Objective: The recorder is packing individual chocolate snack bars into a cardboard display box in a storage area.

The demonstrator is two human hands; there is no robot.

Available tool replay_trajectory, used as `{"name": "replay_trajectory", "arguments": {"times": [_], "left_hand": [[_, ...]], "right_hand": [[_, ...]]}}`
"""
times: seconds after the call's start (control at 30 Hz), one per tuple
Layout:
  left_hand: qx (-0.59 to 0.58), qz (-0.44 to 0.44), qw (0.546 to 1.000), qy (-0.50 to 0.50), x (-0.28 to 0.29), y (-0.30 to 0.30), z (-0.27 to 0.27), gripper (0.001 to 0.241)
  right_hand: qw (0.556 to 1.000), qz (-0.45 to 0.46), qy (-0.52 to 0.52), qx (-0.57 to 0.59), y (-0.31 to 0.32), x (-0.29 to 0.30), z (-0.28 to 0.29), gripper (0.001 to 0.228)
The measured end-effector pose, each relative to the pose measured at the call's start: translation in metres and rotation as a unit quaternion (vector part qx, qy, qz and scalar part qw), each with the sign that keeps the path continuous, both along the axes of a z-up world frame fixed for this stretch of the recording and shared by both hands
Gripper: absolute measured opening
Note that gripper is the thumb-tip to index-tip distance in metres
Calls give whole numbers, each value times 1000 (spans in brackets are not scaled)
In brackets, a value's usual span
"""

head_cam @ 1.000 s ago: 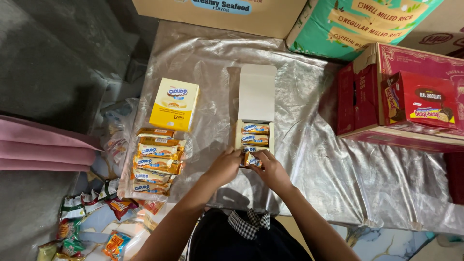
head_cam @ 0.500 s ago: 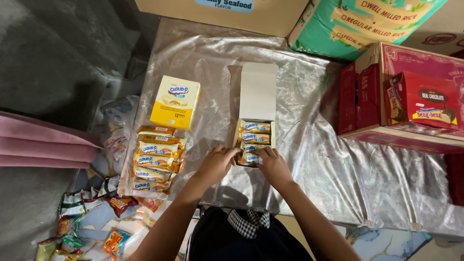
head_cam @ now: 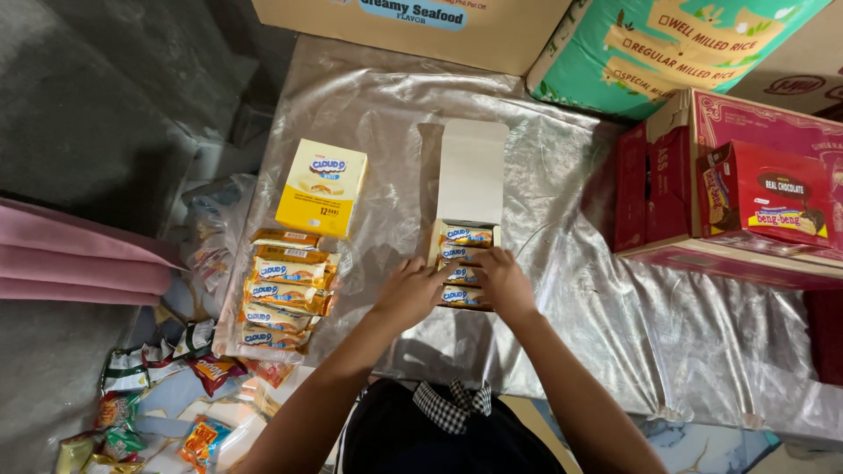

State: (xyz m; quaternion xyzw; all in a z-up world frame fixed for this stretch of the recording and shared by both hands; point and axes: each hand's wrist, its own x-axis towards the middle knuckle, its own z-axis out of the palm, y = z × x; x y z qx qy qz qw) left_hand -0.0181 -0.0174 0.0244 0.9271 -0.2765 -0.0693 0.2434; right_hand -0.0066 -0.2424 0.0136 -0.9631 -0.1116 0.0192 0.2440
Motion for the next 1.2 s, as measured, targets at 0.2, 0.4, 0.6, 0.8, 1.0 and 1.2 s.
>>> {"name": "replay_trajectory", "arguments": {"times": [0.2, 0.4, 0.6, 0.8, 1.0, 1.2], "left_hand": [[65, -15, 997, -28, 1, -18, -31, 44], [54, -1, 998, -35, -8, -10, -33, 44], [39, 9, 998, -42, -10, -7, -26, 45], [41, 18, 999, -8, 0, -15, -21, 24], [44, 54, 997, -34, 34, -38, -19, 25], [138, 61, 983, -105, 64, -56, -63, 19]], "right_hand": [[994, 26, 25, -106, 0, 38, -16, 31], [974, 87, 21, -207, 9, 51, -8, 37], [991, 57, 52, 109, -25, 58, -17, 40], [971, -76, 78, 214, -33, 46, -11, 40], [943, -111, 98, 299, -45, 37, -30, 29], [911, -163, 125, 357, -44, 25, -35, 33]]}}
